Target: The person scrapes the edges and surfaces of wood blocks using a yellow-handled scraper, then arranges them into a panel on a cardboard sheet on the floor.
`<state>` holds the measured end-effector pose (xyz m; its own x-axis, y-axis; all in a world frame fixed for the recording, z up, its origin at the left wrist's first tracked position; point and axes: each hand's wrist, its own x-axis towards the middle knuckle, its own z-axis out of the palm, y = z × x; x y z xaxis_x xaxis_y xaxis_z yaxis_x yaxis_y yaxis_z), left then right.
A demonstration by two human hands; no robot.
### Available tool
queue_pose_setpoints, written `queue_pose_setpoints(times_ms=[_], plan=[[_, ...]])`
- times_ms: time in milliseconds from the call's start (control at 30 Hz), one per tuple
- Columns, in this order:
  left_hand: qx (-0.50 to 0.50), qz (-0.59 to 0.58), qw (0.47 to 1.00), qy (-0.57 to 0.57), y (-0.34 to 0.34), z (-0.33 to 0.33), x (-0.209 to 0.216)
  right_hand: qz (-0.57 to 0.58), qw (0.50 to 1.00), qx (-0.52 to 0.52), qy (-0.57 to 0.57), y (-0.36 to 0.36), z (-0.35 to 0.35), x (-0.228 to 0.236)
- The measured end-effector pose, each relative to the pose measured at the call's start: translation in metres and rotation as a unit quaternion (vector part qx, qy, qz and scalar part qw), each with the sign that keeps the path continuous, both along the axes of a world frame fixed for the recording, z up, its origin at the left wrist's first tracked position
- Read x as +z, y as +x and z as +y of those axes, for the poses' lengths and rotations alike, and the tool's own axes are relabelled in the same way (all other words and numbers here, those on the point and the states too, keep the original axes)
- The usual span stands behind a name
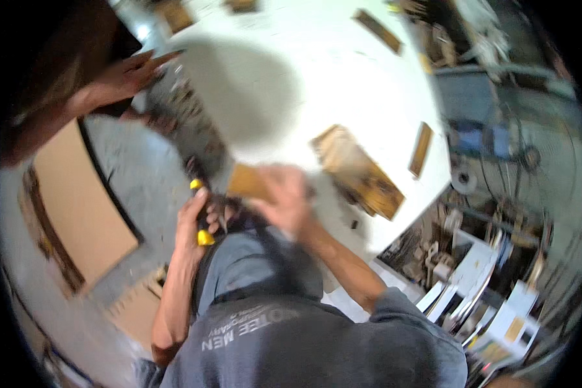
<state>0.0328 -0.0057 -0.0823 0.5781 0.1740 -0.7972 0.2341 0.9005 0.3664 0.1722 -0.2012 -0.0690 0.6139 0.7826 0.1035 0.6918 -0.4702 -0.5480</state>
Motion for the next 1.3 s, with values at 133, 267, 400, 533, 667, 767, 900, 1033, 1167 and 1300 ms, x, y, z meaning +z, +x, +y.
queue_pose_setpoints(times_ms=[133, 267, 400, 533, 667, 767, 900, 1033, 1167, 1300], plan=[[0.042, -0.065, 0.995, -0.068, 0.009, -0.015, 0.025, 0.096, 0.983, -0.039, 0.153, -0.023, 0.019, 0.016], [0.053, -0.134, 0.988, -0.047, 0.014, -0.029, 0.060, 0.225, 0.944, -0.089, 0.223, -0.040, 0.011, 0.042], [-0.008, -0.185, 0.983, -0.007, 0.005, -0.018, 0.073, 0.226, 0.936, -0.091, 0.253, -0.052, -0.003, 0.061], [-0.002, -0.199, 0.978, 0.054, 0.013, -0.029, 0.088, 0.244, 0.925, -0.101, 0.274, -0.051, -0.012, 0.072], [-0.061, -0.240, 0.967, 0.062, 0.021, -0.033, 0.111, 0.230, 0.923, -0.092, 0.294, -0.048, -0.023, 0.080], [-0.023, -0.229, 0.969, 0.086, 0.017, -0.037, 0.126, 0.235, 0.925, -0.056, 0.294, -0.047, -0.018, 0.083], [-0.127, -0.253, 0.955, 0.089, 0.013, -0.034, 0.107, 0.436, 0.860, -0.043, 0.260, -0.032, -0.027, 0.083], [-0.076, -0.230, 0.970, 0.030, 0.022, -0.039, 0.118, 0.447, 0.821, -0.097, 0.341, -0.036, -0.007, 0.085], [-0.027, -0.193, 0.980, 0.039, 0.020, -0.041, 0.117, 0.487, 0.805, -0.092, 0.327, -0.043, -0.009, 0.083], [-0.027, -0.124, 0.986, 0.108, 0.024, -0.041, 0.135, 0.404, 0.867, -0.083, 0.280, -0.047, -0.009, 0.083]])
